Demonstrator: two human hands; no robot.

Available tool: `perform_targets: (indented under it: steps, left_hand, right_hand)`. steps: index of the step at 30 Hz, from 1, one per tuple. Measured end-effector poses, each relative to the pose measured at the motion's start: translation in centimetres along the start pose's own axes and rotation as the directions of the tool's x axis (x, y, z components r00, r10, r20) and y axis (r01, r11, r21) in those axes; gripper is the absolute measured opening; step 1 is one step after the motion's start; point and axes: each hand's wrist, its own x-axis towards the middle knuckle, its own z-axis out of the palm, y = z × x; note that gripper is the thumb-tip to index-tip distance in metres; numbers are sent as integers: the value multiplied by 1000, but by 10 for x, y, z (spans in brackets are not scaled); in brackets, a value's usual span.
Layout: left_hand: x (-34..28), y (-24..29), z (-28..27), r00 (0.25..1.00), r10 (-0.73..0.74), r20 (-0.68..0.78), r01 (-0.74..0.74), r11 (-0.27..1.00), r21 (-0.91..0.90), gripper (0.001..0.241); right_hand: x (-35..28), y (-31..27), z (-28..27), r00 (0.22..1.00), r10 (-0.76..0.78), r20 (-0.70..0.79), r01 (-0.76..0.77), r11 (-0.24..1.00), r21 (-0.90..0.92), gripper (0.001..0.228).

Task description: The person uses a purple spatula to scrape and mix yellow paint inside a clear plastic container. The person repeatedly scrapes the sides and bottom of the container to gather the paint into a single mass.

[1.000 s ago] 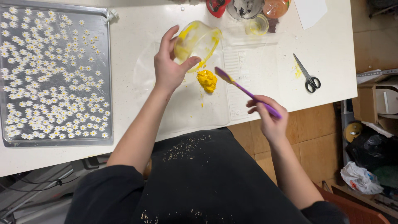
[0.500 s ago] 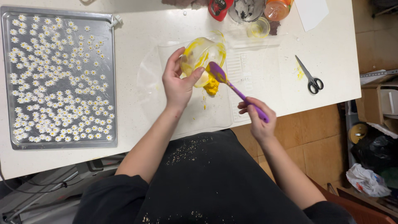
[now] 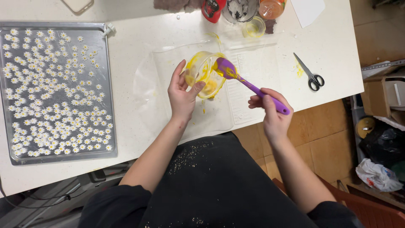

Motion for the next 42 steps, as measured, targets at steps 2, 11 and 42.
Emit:
perform_targets:
  steps: [2, 11, 42]
  left_hand:
    - [1, 4, -2, 998, -57, -13, 56, 998, -32, 80]
    - [1, 11, -14, 996, -83, -37, 81, 995, -55, 68]
    - [38, 50, -14, 891, -436, 130, 384, 874, 299, 50]
  right_hand:
    - [7, -10, -1, 986, -91, 142, 125, 959, -253, 22]
    - [17, -9, -1, 937, 189, 295, -152, 978, -146, 22]
    - [48, -71, -10, 785, 313, 535, 42, 834, -550, 21]
